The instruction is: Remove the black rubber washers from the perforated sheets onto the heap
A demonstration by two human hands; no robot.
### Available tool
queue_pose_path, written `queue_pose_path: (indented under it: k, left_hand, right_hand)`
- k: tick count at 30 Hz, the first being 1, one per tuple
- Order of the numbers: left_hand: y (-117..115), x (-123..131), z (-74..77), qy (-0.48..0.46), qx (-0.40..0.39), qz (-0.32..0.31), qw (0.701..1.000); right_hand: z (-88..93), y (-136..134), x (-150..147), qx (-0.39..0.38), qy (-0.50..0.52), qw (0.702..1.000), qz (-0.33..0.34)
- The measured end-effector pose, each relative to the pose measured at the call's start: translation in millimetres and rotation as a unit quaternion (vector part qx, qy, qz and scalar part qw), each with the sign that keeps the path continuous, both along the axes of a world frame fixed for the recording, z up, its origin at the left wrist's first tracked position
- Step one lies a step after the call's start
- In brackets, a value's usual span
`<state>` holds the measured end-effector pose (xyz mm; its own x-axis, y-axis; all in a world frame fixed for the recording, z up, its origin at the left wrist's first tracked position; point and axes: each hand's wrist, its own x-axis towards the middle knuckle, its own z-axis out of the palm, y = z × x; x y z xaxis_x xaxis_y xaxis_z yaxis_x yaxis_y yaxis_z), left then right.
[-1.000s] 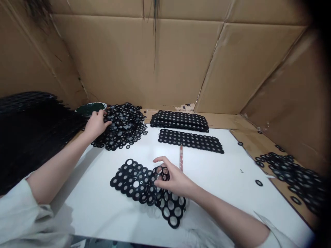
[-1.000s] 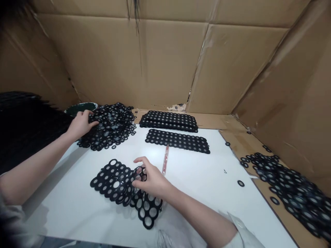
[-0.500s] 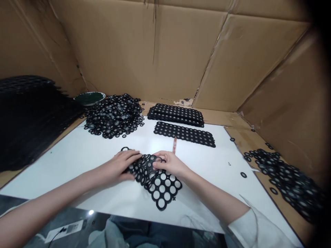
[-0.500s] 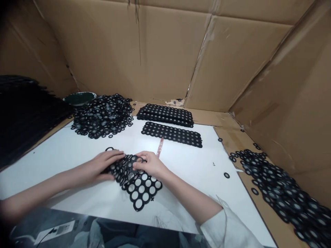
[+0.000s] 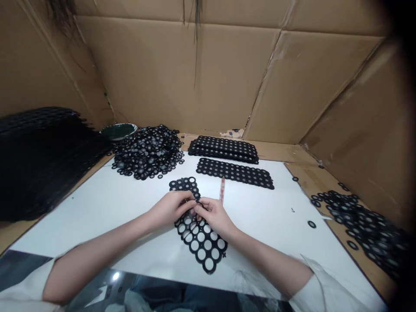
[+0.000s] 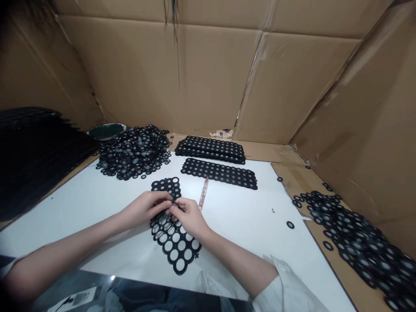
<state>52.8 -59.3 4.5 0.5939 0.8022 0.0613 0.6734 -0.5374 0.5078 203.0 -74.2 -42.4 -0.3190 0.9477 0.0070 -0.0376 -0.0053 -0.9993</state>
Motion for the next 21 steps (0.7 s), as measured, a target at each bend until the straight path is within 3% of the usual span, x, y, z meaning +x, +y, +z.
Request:
queue_pose_path:
  k: [3,11,14,16,18,21]
  left_hand:
    - [5,0,-1.4,0.010,0.001,-0.001,1.000]
    - [17,-1,-6.2,-0.125,-0.010,0.122,0.985]
    - [24,-12,0.0,-0.223,-0.003,0.225,0.948]
    - [25,-18,3.8,-0.251,0.043,0.282,0.925]
    - [18,-19,4.6,-0.183,0.075,0.255,0.947]
    - [0,-10,-0.1,-0.061,0.030,0.119,0.991]
  right_hand:
    - [-2.9,0,-3,-0.014,0.009,1.000,0.004]
    - [-3.5,2,-10,-0.068,0.067,0.995,-0.018]
    - [-4.4,1,-9,-0.074,0.064,0.995,-0.038]
    - [-4.1,0,-7,-0.076,0.066,0.994,-0.049]
    - [-2.7,-1,-6,-0.059,0.056,0.996,-0.047]
    - [0.2,-2,-5,-0.011,0.026,0.999,-0.041]
